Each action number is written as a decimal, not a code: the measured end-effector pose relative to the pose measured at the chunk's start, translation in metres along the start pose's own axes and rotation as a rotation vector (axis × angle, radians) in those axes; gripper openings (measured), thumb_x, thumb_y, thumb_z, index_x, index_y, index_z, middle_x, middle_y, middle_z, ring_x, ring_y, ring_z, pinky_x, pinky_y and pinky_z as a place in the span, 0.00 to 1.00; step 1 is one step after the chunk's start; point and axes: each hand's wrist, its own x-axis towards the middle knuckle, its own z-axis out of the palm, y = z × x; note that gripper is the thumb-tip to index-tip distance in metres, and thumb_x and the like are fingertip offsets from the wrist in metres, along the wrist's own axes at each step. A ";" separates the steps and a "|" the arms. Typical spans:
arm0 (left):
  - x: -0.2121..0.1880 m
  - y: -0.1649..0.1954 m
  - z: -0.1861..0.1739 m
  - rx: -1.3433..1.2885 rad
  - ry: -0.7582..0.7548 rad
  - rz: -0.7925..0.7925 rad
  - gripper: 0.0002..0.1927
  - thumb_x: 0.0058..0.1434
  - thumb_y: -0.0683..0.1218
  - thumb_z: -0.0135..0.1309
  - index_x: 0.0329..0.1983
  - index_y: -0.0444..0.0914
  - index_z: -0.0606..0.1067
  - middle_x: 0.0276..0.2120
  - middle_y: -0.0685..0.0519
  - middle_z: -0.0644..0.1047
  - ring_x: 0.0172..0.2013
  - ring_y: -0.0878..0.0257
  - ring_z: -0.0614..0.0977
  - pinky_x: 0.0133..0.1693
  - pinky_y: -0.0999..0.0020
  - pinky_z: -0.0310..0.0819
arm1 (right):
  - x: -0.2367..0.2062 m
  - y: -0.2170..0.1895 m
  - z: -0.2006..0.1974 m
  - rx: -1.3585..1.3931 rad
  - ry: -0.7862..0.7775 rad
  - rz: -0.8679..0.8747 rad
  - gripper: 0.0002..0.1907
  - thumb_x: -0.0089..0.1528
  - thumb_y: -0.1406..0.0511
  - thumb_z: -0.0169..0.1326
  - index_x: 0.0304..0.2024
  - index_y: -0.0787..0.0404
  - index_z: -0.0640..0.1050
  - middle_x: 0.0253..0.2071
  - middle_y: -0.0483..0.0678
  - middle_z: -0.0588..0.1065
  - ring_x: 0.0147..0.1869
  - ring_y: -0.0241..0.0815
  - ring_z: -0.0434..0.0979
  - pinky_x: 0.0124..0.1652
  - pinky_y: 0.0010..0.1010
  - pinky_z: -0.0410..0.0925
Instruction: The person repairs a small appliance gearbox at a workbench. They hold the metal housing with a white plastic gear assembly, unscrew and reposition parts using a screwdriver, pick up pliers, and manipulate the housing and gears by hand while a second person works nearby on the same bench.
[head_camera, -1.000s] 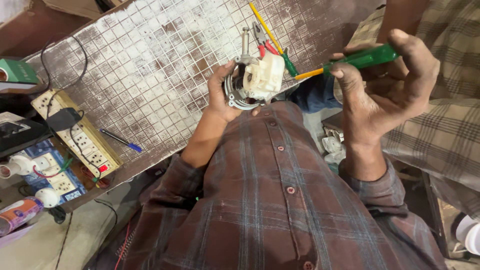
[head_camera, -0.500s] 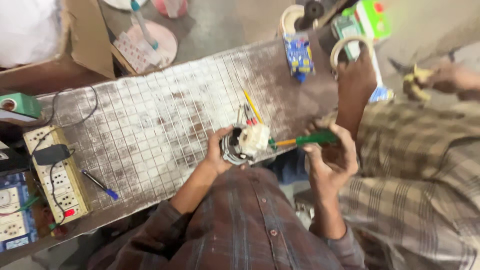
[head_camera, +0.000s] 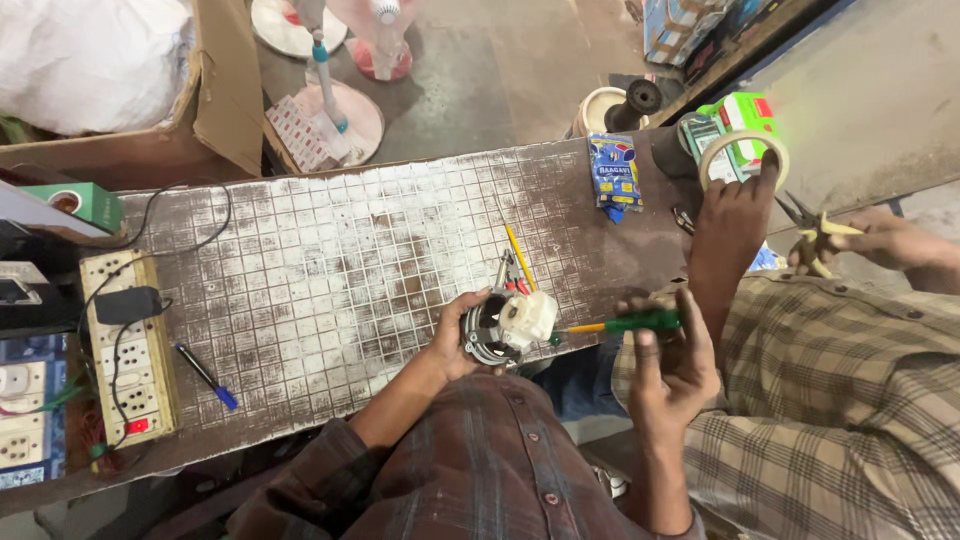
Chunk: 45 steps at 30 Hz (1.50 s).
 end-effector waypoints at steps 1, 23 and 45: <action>0.000 0.001 0.001 -0.002 0.013 -0.013 0.32 0.60 0.66 0.48 0.57 0.41 0.76 0.41 0.44 0.82 0.34 0.47 0.85 0.22 0.52 0.78 | 0.000 0.001 -0.001 0.027 -0.002 0.025 0.30 0.72 0.72 0.52 0.75 0.63 0.63 0.59 0.57 0.77 0.61 0.49 0.80 0.64 0.40 0.72; 0.000 -0.012 -0.008 -0.101 -0.013 0.013 0.28 0.65 0.64 0.47 0.55 0.38 0.75 0.41 0.42 0.81 0.34 0.45 0.85 0.24 0.43 0.80 | -0.024 0.013 -0.018 -0.074 0.035 0.044 0.39 0.70 0.69 0.58 0.79 0.58 0.55 0.61 0.59 0.77 0.53 0.40 0.80 0.45 0.24 0.72; -0.026 0.002 0.059 0.809 -0.082 0.652 0.33 0.59 0.49 0.61 0.66 0.36 0.67 0.51 0.49 0.77 0.52 0.62 0.79 0.58 0.66 0.76 | -0.023 0.031 -0.002 -0.230 -0.316 0.247 0.46 0.52 0.67 0.72 0.70 0.70 0.68 0.58 0.57 0.76 0.58 0.41 0.77 0.55 0.29 0.69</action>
